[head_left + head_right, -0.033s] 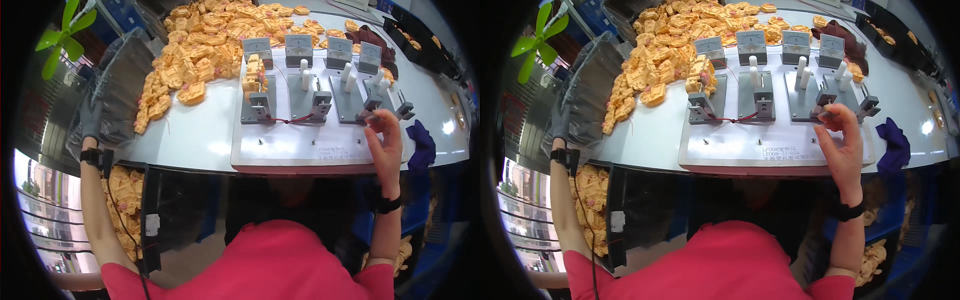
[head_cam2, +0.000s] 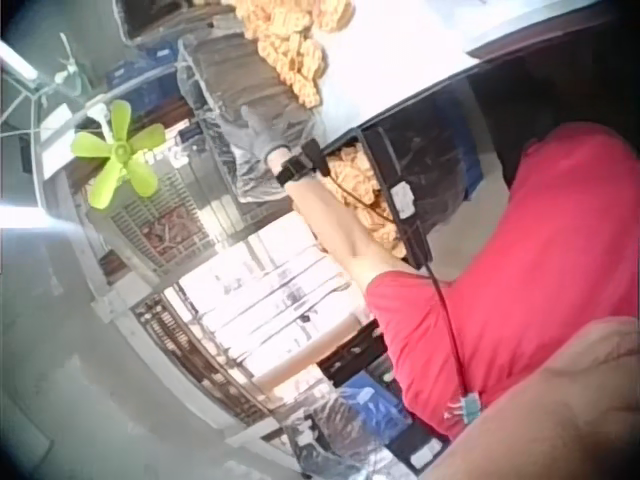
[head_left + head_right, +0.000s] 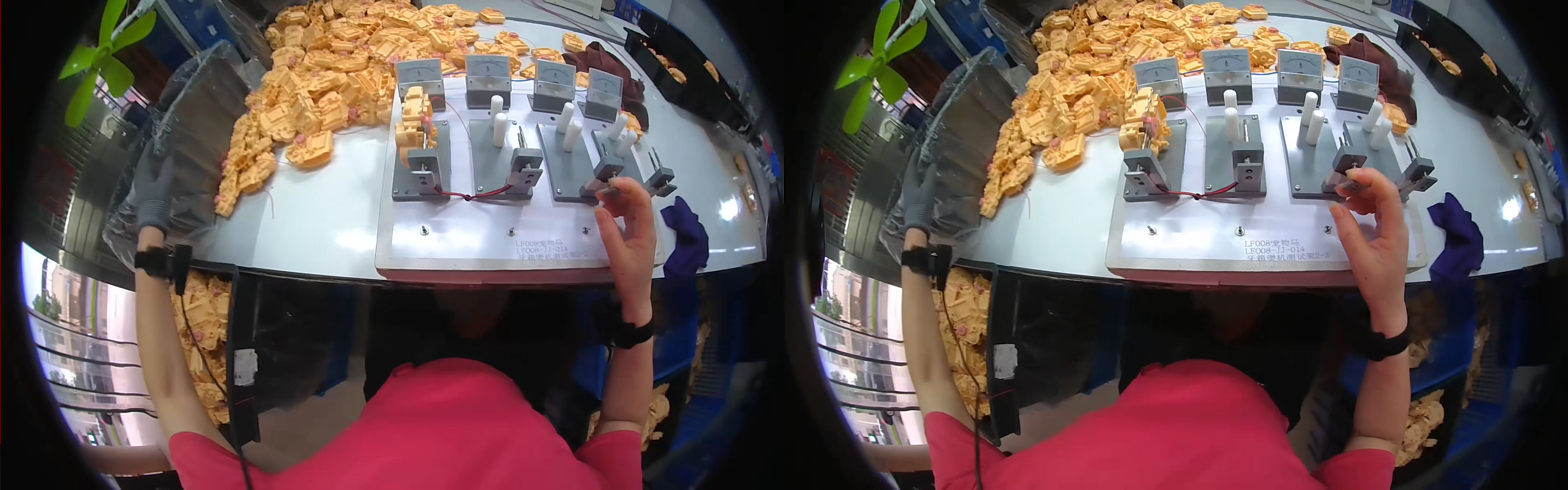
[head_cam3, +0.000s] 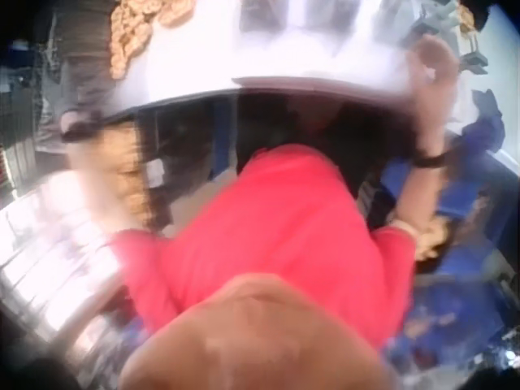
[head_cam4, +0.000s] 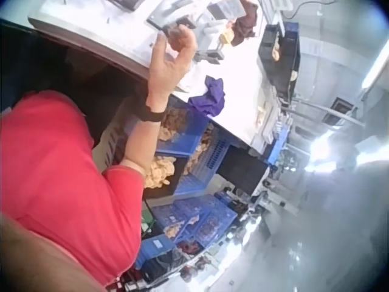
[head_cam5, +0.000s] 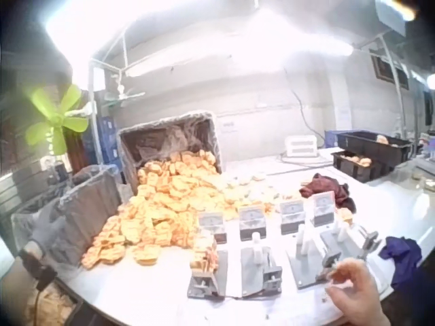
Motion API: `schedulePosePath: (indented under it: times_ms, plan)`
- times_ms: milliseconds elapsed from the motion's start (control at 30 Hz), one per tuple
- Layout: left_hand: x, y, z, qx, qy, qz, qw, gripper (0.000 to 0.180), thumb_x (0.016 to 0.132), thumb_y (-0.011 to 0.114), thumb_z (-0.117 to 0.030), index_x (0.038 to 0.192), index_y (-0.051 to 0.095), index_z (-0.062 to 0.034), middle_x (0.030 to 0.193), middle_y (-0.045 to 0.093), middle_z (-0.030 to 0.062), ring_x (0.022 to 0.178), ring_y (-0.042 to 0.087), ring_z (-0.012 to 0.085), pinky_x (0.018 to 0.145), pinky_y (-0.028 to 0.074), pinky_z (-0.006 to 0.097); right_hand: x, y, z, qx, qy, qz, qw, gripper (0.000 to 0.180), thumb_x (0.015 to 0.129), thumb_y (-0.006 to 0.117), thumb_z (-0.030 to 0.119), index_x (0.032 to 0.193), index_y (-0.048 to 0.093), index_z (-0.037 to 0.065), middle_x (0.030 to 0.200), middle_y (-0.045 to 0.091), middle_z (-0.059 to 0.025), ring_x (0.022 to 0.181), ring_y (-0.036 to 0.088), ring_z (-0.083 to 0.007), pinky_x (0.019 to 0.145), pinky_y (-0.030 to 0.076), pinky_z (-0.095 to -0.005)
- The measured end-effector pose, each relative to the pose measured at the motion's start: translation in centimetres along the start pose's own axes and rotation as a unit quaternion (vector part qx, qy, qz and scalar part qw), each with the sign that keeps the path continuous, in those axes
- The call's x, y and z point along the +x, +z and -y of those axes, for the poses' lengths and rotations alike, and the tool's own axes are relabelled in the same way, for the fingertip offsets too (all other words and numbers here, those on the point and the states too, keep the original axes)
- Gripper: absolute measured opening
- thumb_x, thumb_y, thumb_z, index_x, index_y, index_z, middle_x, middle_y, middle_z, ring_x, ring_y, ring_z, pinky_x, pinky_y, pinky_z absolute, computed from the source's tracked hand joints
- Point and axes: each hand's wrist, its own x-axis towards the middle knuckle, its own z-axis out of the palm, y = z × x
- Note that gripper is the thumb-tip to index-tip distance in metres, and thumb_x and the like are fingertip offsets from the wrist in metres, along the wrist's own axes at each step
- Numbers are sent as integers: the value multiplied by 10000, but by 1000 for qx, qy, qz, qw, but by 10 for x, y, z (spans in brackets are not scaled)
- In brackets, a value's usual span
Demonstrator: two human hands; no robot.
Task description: The person repeatedly picks up beige plastic mechanical components from a pile, places them into a multi-station jig, and uses a screwdriver to tighten screws. They then remove the assembled parts and place them into a blue bin. The process is repeated continuously throughout the clip.
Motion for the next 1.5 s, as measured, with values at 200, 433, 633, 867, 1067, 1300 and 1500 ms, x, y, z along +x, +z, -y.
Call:
schedulePosePath:
  times_ms: [200, 433, 633, 867, 1067, 1300, 1500]
  plan:
    - [-154, 93, -213, -54, 158, 164, 972, 560, 928, 716, -213, 1433, 523, -67, 1418, 544, 177, 1347, 488, 325, 1145, 371, 414, -5, 11, 24, -260, -99, -117, 953, 393, 897, 692, 32, 1272, 577, 48, 1178, 594, -70, 1024, 568, -193, 883, 451, -309]
    - [-210, 139, -243, -251, 46, 294, 921, 546, 994, 579, -248, 1478, 451, -30, 1494, 427, 258, 1383, 438, 403, 1147, 369, 425, -14, 103, 85, -207, -146, 180, 951, 286, 859, 744, 140, 1122, 656, 74, 998, 638, -84, 947, 595, -283, 838, 436, -395]
    - [-224, 151, -244, -334, -12, 270, 903, 537, 1002, 556, -219, 1483, 440, -8, 1489, 447, 253, 1399, 428, 384, 1155, 356, 421, -3, 147, 72, -223, -148, 182, 946, 135, 876, 726, 120, 1003, 696, 81, 907, 634, -59, 880, 592, -264, 800, 427, -389]
    - [-229, 158, -245, -356, 5, 242, 903, 505, 985, 558, -128, 1462, 457, 3, 1481, 450, 261, 1366, 470, 393, 1107, 404, 411, 3, 153, 71, -191, -114, 210, 952, 89, 873, 724, 76, 951, 684, 69, 869, 625, -59, 856, 585, -265, 805, 426, -372]
    - [-232, 154, -243, -382, -27, 247, 890, 494, 979, 547, -92, 1456, 464, 7, 1491, 444, 243, 1386, 462, 347, 1098, 401, 382, -2, 159, 73, -187, -98, 188, 959, 82, 870, 718, 89, 936, 671, 78, 860, 599, -56, 852, 578, -263, 797, 421, -375]
    - [-231, 157, -241, -371, -50, 291, 881, 502, 980, 525, -60, 1470, 442, 16, 1517, 436, 205, 1439, 399, 325, 1173, 323, 389, -5, 160, 68, -210, -104, 163, 958, 100, 855, 737, 93, 936, 678, 83, 859, 606, -63, 851, 577, -278, 810, 431, -383]
    - [-248, 174, -226, -455, -147, 262, 839, 566, 1056, 406, -234, 1541, 312, 41, 1590, 352, 170, 1482, 310, 281, 1223, 209, 385, -8, 167, 57, -191, -155, 92, 965, 171, 809, 746, 136, 880, 599, 82, 885, 526, -69, 900, 548, -277, 830, 426, -395]
